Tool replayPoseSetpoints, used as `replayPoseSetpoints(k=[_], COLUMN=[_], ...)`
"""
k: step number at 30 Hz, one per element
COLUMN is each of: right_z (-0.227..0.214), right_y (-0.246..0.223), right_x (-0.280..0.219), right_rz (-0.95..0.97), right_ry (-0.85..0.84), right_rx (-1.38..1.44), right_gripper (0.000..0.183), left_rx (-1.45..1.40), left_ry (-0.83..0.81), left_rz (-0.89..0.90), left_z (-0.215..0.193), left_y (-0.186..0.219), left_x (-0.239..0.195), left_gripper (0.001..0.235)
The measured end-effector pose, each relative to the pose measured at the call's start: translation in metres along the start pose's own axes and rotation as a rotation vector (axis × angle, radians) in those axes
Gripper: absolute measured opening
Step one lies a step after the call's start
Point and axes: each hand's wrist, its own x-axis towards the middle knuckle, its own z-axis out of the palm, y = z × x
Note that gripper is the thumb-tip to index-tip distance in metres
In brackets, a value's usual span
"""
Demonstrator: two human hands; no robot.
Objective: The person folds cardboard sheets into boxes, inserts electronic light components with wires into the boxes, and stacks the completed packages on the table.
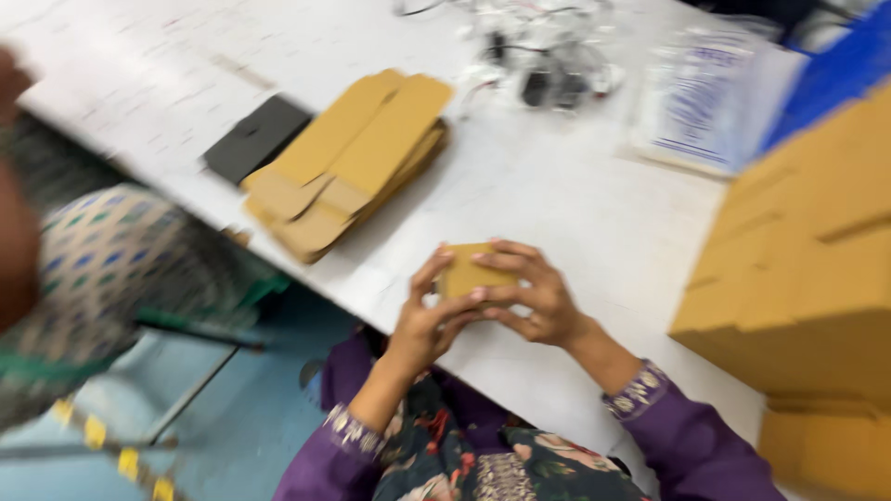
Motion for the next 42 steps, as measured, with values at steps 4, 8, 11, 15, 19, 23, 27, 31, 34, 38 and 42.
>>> replayPoseSetpoints(k=[4, 8, 11, 15, 19, 23, 27, 31, 34, 38, 42], right_z=[-0.001, 0.0, -0.017, -0.038, -0.035, -0.034, -0.04, -0.042, -0.04, -0.037, -0.036], right_y=[-0.009, -0.024, -0.035, -0.05, -0.062, -0.067, -0.07, -0.072, -0.071, -0.07, -0.065], right_x=[-0.01, -0.046, -0.091, -0.163, -0.211, -0.225, -0.219, -0.212, -0.211, -0.215, -0.22], right_rz=[0.077, 0.26, 0.459, 0.684, 0.892, 0.946, 0.97, 0.993, 0.982, 0.989, 1.006], right_ry=[0.048, 0.214, 0.334, 0.293, 0.285, 0.324, 0.359, 0.339, 0.297, 0.27, 0.278], right_rx=[0.023, 0.035, 0.119, 0.155, 0.173, 0.247, 0.297, 0.29, 0.267, 0.208, 0.216], right_gripper=[0.043, 0.063, 0.049, 0.031, 0.021, 0.023, 0.02, 0.018, 0.019, 0.02, 0.02], left_rx=[0.018, 0.428, 0.448, -0.49, -1.069, -1.117, -1.022, -0.677, -0.358, -0.396, -0.182], left_ry=[-0.139, -0.659, -0.722, -0.317, -0.133, -0.076, -0.13, -0.278, -0.537, -0.6, -0.473], left_rz=[-0.145, -0.478, -0.656, -0.985, -0.853, -0.773, -0.662, -0.5, -0.359, -0.219, -0.184], left_z=[-0.023, -0.046, -0.041, -0.002, 0.115, 0.245, 0.33, 0.36, 0.36, 0.343, 0.311], left_y=[0.023, 0.041, 0.027, -0.003, 0.007, 0.044, 0.087, 0.113, 0.123, 0.109, 0.051], left_x=[0.033, 0.067, 0.109, 0.17, 0.215, 0.279, 0.314, 0.302, 0.292, 0.285, 0.259], left_gripper=[0.049, 0.087, 0.067, 0.062, 0.071, 0.078, 0.097, 0.117, 0.118, 0.117, 0.095])
